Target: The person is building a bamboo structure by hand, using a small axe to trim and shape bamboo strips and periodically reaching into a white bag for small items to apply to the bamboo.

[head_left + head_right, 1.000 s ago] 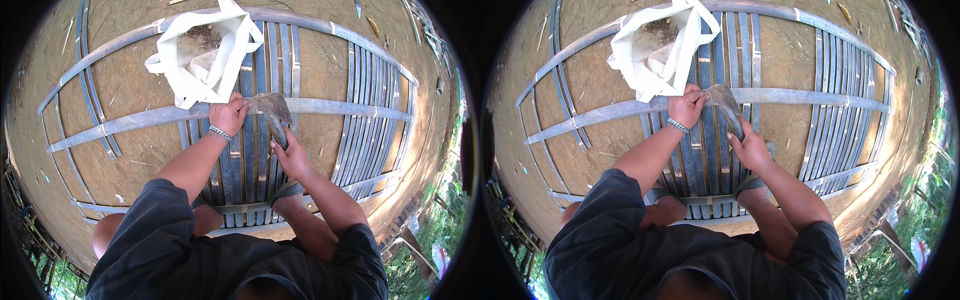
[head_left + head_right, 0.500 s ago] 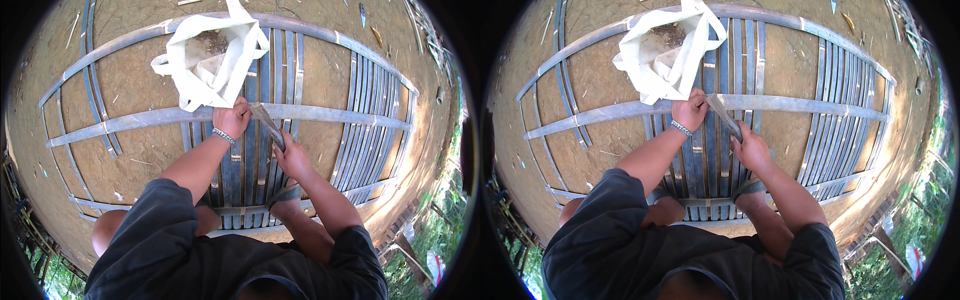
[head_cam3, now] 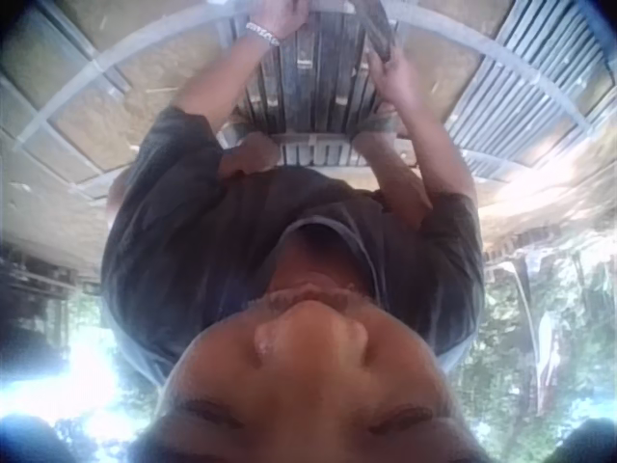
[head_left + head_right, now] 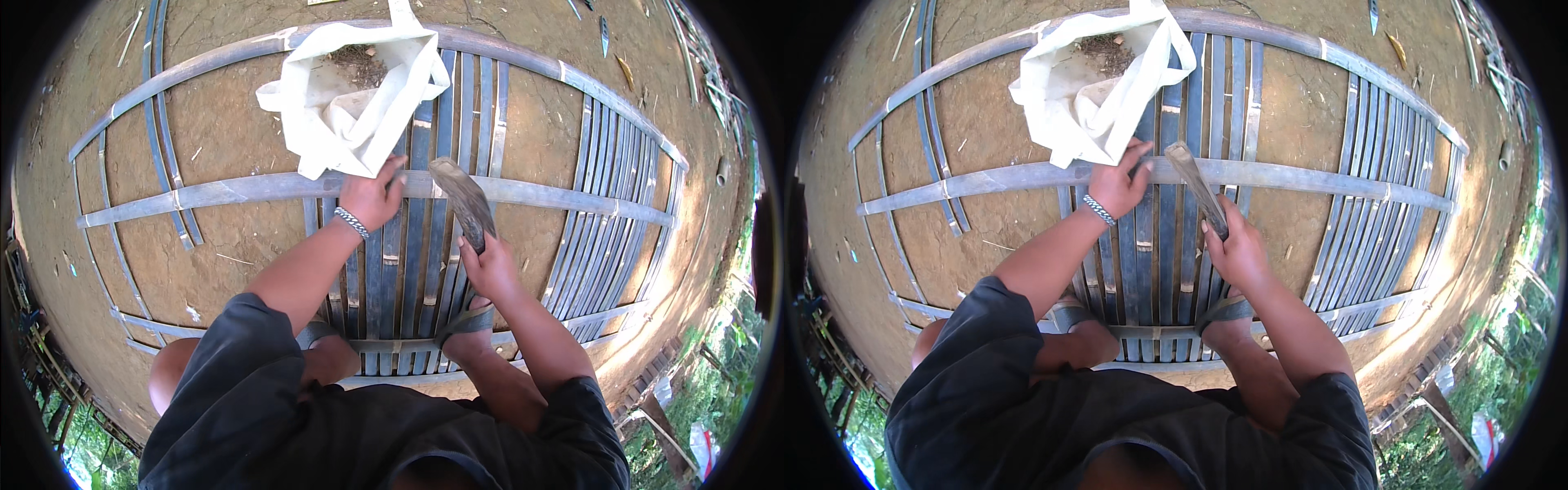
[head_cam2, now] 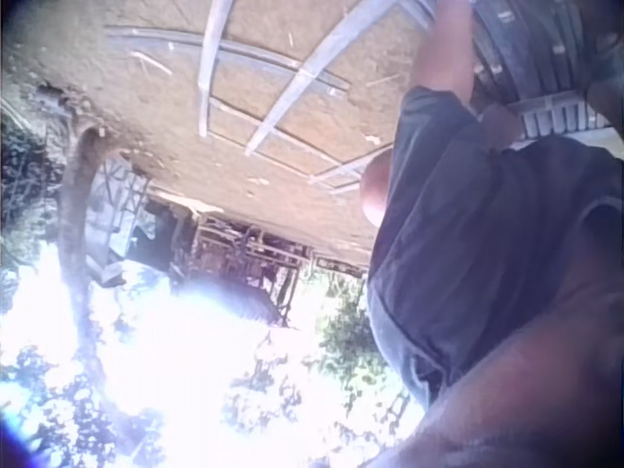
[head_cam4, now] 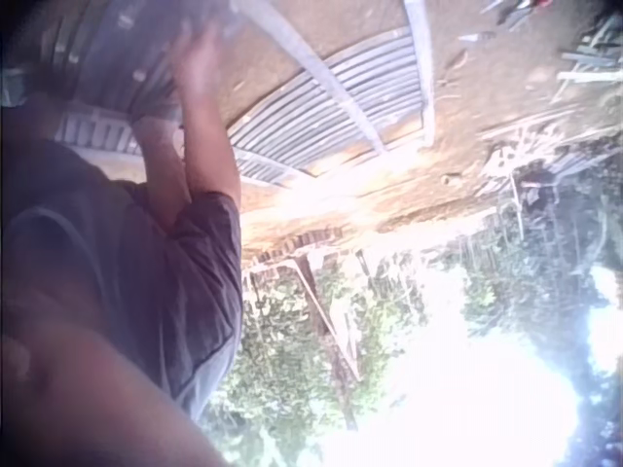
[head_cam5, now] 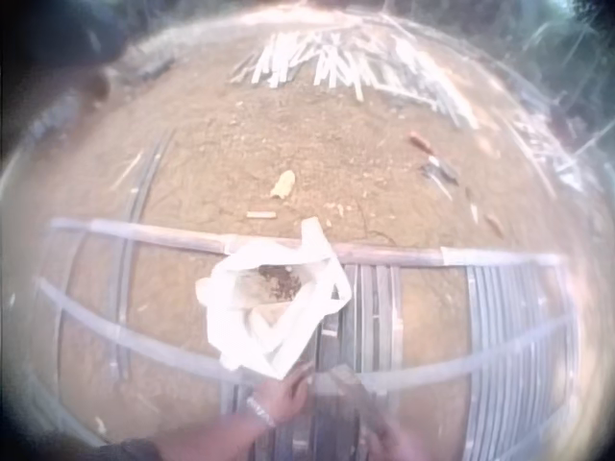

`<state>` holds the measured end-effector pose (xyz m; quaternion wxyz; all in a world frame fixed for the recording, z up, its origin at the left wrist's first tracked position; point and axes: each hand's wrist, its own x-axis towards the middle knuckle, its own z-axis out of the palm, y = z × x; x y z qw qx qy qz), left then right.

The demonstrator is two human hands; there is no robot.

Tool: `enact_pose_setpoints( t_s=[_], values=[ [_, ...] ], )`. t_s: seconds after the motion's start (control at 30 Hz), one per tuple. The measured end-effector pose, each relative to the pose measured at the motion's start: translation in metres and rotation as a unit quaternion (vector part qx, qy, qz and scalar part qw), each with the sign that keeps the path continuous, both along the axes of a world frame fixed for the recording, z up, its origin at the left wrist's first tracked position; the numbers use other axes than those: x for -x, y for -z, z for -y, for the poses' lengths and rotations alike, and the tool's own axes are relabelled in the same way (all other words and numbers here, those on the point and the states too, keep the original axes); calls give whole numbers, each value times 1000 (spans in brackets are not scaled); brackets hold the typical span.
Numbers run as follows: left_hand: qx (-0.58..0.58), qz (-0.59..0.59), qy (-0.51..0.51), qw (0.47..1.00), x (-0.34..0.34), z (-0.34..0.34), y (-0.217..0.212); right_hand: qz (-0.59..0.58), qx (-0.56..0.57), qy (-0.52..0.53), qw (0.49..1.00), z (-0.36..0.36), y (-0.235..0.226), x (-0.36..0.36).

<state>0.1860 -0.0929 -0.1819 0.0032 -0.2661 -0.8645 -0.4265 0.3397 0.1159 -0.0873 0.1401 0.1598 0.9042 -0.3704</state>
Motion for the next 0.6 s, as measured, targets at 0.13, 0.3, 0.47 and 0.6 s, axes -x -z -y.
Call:
enact_pose_setpoints(
  t_s=[0.13,0.3,0.47,0.6],
  values=[
    [231,14,-83,969,14,0,6,-48,-13,-20,999,2,17,-8],
    [229,65,-84,968,17,4,28,28,-11,12,999,4,8,8],
    [212,47,-95,971,12,-1,29,-104,-4,-16,994,-6,30,-20],
    [193,-11,-98,976,11,3,26,112,-44,-10,993,5,19,2]
  ],
)
